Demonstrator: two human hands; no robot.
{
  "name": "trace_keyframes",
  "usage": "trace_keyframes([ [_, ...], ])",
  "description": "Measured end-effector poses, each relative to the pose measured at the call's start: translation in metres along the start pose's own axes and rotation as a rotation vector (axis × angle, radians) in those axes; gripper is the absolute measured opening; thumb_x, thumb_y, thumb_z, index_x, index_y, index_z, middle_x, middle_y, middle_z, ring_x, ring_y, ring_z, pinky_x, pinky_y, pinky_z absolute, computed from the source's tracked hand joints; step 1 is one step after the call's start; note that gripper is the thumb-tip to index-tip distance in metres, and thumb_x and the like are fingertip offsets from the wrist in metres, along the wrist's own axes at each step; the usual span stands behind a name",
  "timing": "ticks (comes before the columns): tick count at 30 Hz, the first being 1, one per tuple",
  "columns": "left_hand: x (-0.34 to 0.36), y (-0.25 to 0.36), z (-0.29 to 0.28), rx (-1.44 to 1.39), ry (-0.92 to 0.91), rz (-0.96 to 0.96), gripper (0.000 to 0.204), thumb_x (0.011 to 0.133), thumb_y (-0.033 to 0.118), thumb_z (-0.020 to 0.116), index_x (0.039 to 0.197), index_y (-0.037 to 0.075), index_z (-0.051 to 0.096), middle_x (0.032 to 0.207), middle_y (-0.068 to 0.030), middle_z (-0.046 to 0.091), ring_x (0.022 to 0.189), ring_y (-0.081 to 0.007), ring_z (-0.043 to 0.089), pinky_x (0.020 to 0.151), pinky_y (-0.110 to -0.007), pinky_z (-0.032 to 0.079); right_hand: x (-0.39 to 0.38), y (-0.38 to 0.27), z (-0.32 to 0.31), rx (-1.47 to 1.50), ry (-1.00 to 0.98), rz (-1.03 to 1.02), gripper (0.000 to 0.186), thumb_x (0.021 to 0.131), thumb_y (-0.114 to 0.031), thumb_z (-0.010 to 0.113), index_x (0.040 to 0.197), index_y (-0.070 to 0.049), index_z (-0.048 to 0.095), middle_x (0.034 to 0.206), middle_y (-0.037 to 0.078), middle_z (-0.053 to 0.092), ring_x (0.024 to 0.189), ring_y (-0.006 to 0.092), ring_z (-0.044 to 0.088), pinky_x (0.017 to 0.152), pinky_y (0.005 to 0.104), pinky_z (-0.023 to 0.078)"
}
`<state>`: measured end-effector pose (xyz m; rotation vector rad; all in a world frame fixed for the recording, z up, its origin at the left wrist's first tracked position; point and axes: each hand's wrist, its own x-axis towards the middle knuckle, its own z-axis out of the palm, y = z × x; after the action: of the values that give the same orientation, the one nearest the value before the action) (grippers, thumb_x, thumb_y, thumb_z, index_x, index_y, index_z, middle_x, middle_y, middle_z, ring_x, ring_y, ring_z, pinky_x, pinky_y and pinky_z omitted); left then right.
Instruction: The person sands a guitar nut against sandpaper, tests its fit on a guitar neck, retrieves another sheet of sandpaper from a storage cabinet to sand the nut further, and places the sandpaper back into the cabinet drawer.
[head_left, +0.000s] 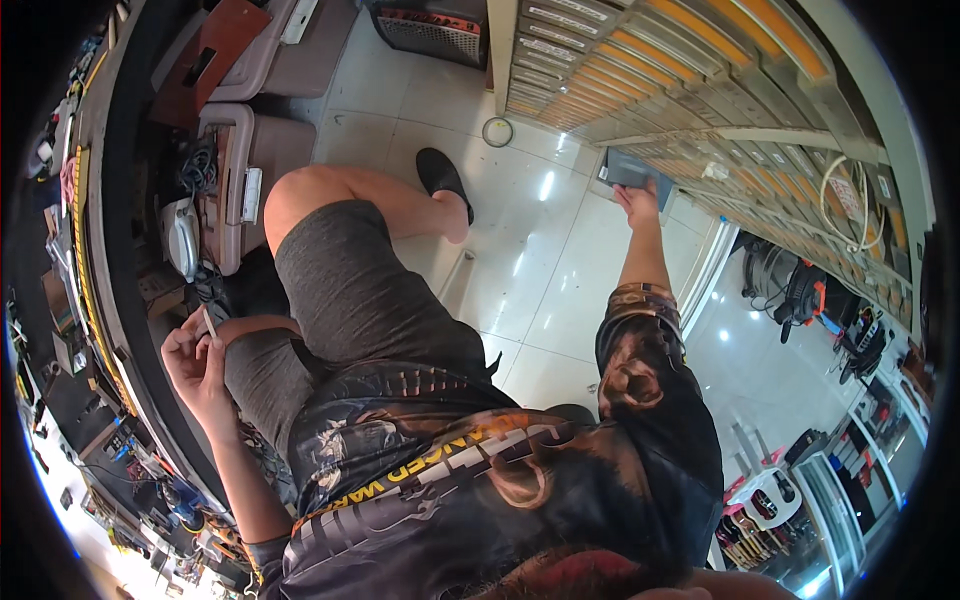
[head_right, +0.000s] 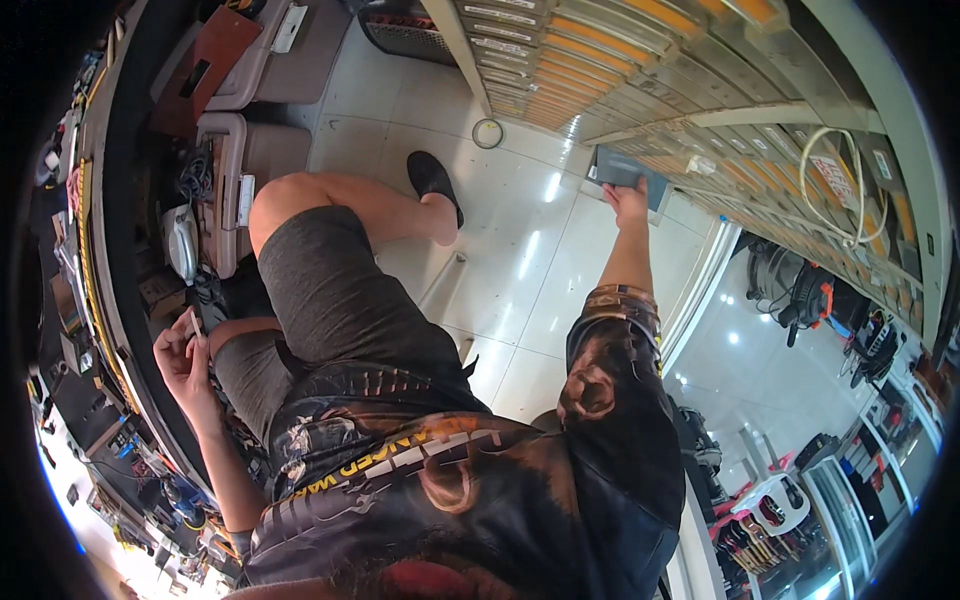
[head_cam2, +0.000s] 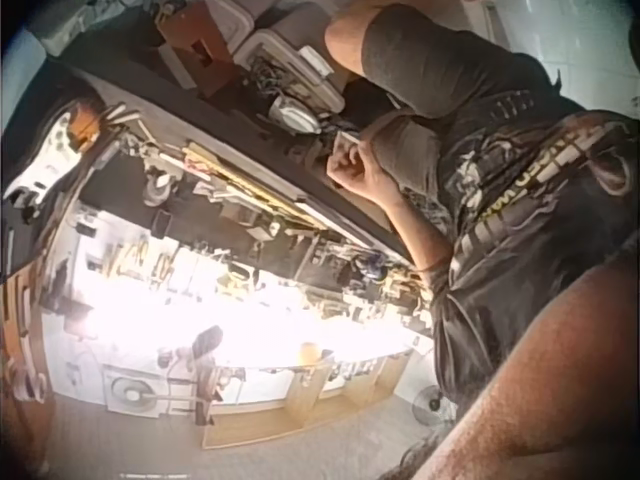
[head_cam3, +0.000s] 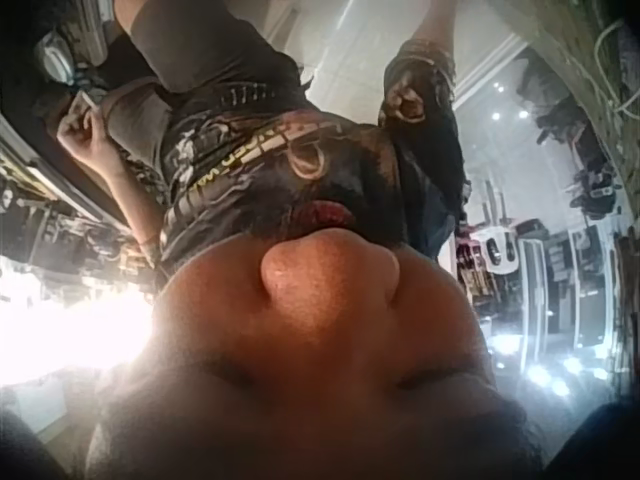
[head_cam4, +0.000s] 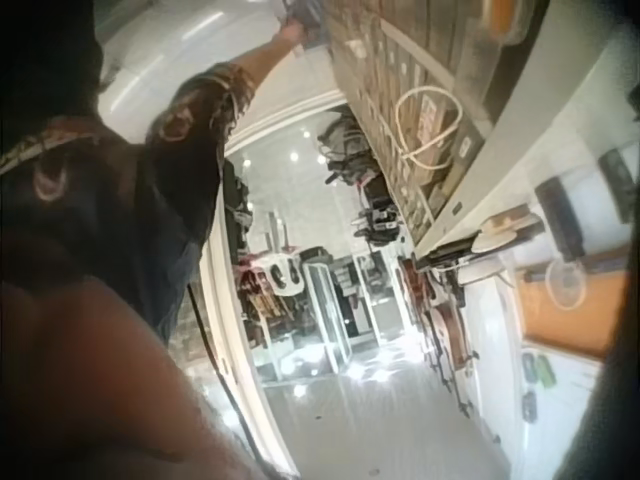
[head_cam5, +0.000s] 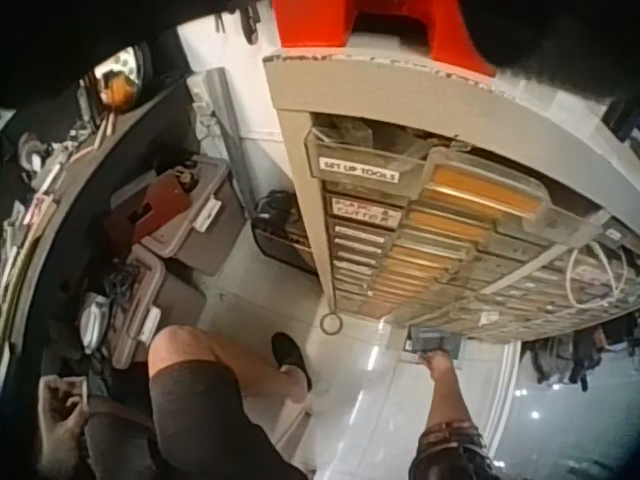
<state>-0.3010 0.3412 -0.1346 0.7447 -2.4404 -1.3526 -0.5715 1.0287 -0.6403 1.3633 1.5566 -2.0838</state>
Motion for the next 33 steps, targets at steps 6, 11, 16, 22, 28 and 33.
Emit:
trace_keyframes([
  [6,-0.007,-0.002,0.012,-0.078,-0.034,0.028,0.035,0.107,-0.007,0.074,0.136,0.003,0.056,0.152,-0.0248,0.068,0.117,-0.0147,0.067,0.104,-0.030,0.054,-0.014,0.000,0.009,-0.366,0.190,-0.134,0.094,0.099,0.012,0.050,0.182,-0.025,0.021,0.143,0.024,0.068,0.088,0.0369,0.082,0.077,0.0470,0.072],
  [11,-0.015,-0.003,0.011,-0.089,-0.048,0.014,0.036,0.107,-0.008,0.074,0.136,0.003,0.056,0.152,-0.0231,0.067,0.113,-0.0139,0.067,0.108,-0.031,0.055,-0.025,0.003,0.010,-0.474,0.104,-0.156,0.071,0.098,0.006,0.053,0.167,-0.011,0.045,0.137,0.023,0.073,0.081,0.0371,0.082,0.063,0.0422,0.065],
  [16,-0.028,-0.001,0.001,-0.037,0.067,0.002,0.039,0.101,-0.007,0.078,0.133,0.003,0.058,0.150,-0.0216,0.068,0.114,-0.0143,0.065,0.103,-0.031,0.054,-0.017,0.032,0.004,-0.493,0.138,0.074,0.029,0.106,-0.019,0.062,0.134,-0.010,0.059,0.096,0.021,0.074,0.078,0.0410,0.079,0.058,0.0524,0.062],
  [22,-0.059,-0.010,-0.031,-0.042,0.154,0.017,0.038,0.097,-0.005,0.082,0.127,0.006,0.061,0.143,-0.0154,0.071,0.123,-0.0175,0.067,0.104,-0.033,0.052,-0.016,0.047,0.018,-0.476,-0.116,0.108,0.071,0.104,-0.017,0.060,0.171,-0.021,0.039,0.160,0.012,0.062,0.153,0.0329,0.058,0.115,0.0626,0.048],
  [28,-0.112,-0.044,-0.078,-0.061,0.313,0.044,0.034,0.099,-0.002,0.080,0.126,0.006,0.061,0.141,-0.0107,0.071,0.118,-0.0135,0.066,0.104,-0.034,0.052,-0.090,0.068,0.113,-1.000,-0.563,0.164,0.057,0.109,-0.013,0.052,0.166,-0.010,0.050,0.146,0.016,0.069,0.137,0.0343,0.068,0.108,0.0616,0.053],
  [33,-0.167,-0.088,-0.114,-0.122,0.499,-0.020,0.034,0.097,0.005,0.082,0.125,0.004,0.064,0.130,-0.0079,0.073,0.116,-0.0158,0.070,0.099,-0.034,0.056,-0.260,0.055,0.319,-0.984,-0.718,-0.989,0.039,0.108,0.002,0.052,0.145,0.001,0.064,0.128,0.019,0.073,0.126,0.0315,0.073,0.112,0.0501,0.059],
])
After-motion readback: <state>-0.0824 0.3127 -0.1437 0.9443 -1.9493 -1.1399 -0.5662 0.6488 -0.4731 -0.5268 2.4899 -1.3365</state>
